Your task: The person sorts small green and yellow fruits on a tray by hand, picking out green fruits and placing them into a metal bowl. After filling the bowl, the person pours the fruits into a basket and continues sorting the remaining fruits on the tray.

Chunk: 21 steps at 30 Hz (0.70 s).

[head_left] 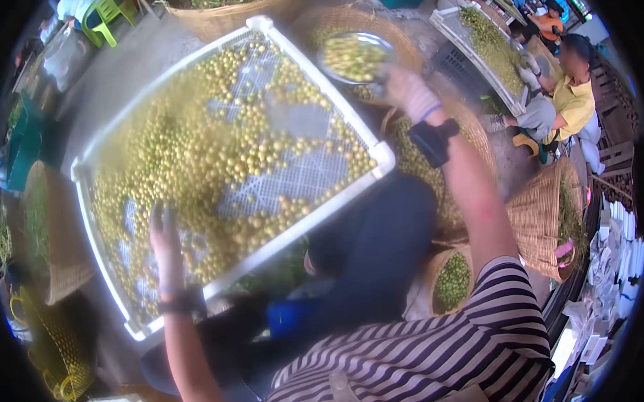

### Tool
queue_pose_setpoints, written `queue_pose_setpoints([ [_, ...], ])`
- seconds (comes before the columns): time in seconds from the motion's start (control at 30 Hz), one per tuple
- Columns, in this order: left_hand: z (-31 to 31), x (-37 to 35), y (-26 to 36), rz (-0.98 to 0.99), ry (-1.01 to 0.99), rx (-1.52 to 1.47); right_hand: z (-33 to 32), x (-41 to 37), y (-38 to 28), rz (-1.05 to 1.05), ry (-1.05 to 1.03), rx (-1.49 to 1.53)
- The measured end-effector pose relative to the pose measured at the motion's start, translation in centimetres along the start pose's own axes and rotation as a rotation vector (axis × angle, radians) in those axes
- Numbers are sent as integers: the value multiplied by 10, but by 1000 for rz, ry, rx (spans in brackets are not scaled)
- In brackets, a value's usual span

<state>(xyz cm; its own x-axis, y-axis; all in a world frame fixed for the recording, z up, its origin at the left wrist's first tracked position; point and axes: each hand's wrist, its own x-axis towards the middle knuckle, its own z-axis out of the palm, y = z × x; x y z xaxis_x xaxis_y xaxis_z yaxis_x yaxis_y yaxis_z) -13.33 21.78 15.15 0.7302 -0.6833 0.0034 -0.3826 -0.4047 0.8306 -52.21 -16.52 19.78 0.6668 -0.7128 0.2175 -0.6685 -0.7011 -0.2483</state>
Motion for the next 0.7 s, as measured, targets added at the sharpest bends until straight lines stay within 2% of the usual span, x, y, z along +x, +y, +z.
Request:
queue_pose_setpoints([
  [0.07, -12, -15, 7, -62, -19, 19, -11, 5, 43, 87, -95, -118],
  [0.1, -21, -17, -33, 90, -28, 175, -13, 7, 66, 141, -140, -169],
  [0.13, -21, -30, 8, -124, 8, 66, -11, 11, 91, 192, -184, -235],
  [0.17, -31, -37, -22, 19, -21, 200, -7, 17, 116, 235, -228, -320],
  [0.2, -38, -46, -33, 207, -57, 497, 0, 24, 143, 263, -275, -421],
  [0.27, -32, -54, -10, -147, 68, 99, 15, 45, 192, 289, -339, -627],
  [0.33, -29, -64, -17, -232, 128, 51, 18, 77, 211, 292, -354, -733],
  [0.4, -32, -66, -28, -221, 103, 93, 21, 108, 224, 323, -377, -834],
  [0.47, -30, -65, -37, -261, 103, 67, 40, 120, 242, 463, -494, -868],
  [0.5, -28, -64, -42, -255, 107, 69, 56, 118, 248, 594, -482, -803],
  [0.57, -21, -55, -25, -246, 84, 149, 77, 104, 241, 1037, -51, -472],
  [0.6, -18, -52, -14, -234, 65, 227, 83, 97, 242, 1166, 146, -342],
  [0.63, -17, -47, -4, -177, 29, 346, 85, 91, 244, 1218, 269, -255],
  [0.67, -28, -46, -39, 18, -58, 490, 82, 85, 247, 1222, 322, -199],
  [0.7, -22, -39, -19, -116, -72, 298, 70, 82, 240, 1079, 91, -190],
])
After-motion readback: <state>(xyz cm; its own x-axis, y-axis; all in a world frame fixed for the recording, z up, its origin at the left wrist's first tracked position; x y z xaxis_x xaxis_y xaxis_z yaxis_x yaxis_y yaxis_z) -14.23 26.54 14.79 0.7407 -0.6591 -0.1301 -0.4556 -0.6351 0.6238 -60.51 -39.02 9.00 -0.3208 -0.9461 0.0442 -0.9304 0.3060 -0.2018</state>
